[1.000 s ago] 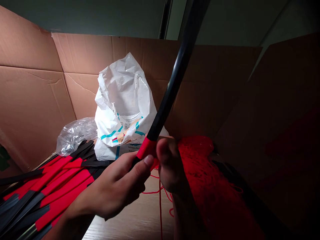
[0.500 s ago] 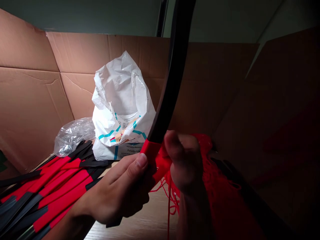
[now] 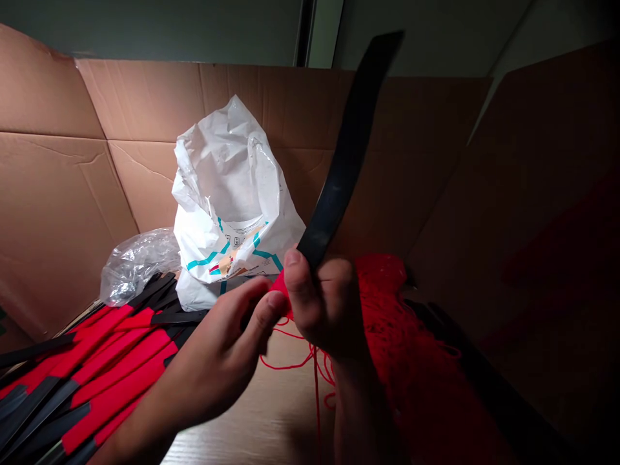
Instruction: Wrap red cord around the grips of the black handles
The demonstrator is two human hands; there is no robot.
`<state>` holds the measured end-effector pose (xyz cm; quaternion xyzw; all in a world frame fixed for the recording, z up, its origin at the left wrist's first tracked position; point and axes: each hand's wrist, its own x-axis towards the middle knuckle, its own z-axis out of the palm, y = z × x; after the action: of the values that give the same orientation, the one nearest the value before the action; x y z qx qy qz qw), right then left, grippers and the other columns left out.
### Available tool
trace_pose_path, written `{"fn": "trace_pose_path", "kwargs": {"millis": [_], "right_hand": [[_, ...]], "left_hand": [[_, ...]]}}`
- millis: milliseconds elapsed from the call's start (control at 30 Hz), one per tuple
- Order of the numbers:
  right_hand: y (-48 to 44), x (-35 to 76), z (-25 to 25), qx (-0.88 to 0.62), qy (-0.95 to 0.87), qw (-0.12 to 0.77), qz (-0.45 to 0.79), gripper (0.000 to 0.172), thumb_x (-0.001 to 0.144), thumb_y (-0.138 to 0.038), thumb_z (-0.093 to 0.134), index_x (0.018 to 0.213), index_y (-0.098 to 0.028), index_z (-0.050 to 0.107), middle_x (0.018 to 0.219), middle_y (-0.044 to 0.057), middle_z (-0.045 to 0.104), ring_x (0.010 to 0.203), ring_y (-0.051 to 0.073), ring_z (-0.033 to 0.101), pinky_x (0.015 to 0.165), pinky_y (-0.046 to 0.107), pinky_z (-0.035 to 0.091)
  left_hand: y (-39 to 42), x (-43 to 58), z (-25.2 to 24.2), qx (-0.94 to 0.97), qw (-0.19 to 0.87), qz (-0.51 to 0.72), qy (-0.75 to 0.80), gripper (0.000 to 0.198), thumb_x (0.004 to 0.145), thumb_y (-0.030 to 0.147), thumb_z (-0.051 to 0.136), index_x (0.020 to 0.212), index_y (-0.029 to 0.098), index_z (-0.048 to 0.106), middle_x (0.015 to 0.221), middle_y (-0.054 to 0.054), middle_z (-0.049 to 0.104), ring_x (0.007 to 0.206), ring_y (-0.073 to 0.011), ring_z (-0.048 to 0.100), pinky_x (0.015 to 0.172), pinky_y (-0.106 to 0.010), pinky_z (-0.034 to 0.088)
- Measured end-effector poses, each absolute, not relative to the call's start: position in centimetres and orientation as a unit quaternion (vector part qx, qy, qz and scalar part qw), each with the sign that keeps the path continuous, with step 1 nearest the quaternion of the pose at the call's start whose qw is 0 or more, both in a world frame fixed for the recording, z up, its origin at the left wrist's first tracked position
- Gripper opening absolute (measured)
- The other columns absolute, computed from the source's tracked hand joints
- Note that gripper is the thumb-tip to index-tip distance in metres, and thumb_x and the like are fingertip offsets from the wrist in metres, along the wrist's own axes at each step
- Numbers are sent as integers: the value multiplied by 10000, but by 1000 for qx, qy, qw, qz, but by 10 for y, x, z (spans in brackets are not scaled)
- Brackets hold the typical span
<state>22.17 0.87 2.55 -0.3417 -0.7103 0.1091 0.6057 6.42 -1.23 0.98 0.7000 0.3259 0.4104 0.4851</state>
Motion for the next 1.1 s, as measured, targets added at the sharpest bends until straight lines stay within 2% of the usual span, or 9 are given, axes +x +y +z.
{"fn": "trace_pose_path", "kwargs": {"millis": [67,133,267,400,500,567,767,933,1100], "right_hand": [[8,222,26,-347,-717,595,110,529,1085,-408,526,613,-240,355,514,-44,355,488,115,379,526,339,275],[10,223,25,-314,-715,593,197,557,1092,-502,519,620,-242,377,535,-37,365,503,124,361,519,340,279],[15,226,24,-252,-705,596,291,629,1018,-671,586,613,-242,366,567,-33,324,537,131,316,500,329,256],[14,224,27,-260,-712,598,260,624,1038,-587,604,589,-236,351,520,-44,327,474,105,325,457,311,260],[12,222,27,-329,-709,614,112,579,1082,-417,583,578,-227,372,499,-40,385,460,94,380,486,322,269],[11,222,26,-330,-717,609,81,576,1076,-396,599,579,-227,363,501,-45,371,466,89,374,499,325,267],[15,227,27,-271,-714,595,250,591,1022,-550,636,593,-245,368,542,-49,308,506,109,307,464,308,261],[22,228,24,-329,-634,649,261,548,990,-573,600,605,-260,366,543,-29,333,502,143,349,469,326,295],[23,228,12,-278,-623,671,290,593,902,-710,653,593,-255,431,548,-17,362,514,157,375,483,336,341]], "left_hand": [[-20,68,13,713,365,471,370,371,1105,536,519,943,211,597,862,-34,642,786,-172,535,772,-290,448],[-26,70,14,729,355,460,362,400,1125,538,454,947,214,609,841,-32,634,763,-177,507,755,-310,414],[-24,62,7,666,568,385,292,537,1059,706,466,833,223,528,684,33,434,602,-131,361,558,-265,321],[-9,60,-2,548,773,246,205,694,972,888,339,780,238,484,584,73,322,461,-105,253,415,-242,218],[-8,69,-1,639,582,395,312,540,1052,701,497,894,199,618,712,4,545,635,-132,451,576,-240,398],[-12,74,2,655,461,480,359,458,1076,596,550,856,197,599,770,-2,556,727,-138,447,684,-243,420],[-18,67,2,513,747,322,275,588,1048,722,414,729,229,454,521,72,345,428,-91,275,419,-231,221],[-21,55,22,613,638,336,322,405,972,607,710,939,210,634,712,30,530,607,-114,461,523,-204,348],[-25,53,25,588,695,306,279,465,1016,666,614,928,211,576,649,62,434,543,-84,347,470,-170,305]]}}
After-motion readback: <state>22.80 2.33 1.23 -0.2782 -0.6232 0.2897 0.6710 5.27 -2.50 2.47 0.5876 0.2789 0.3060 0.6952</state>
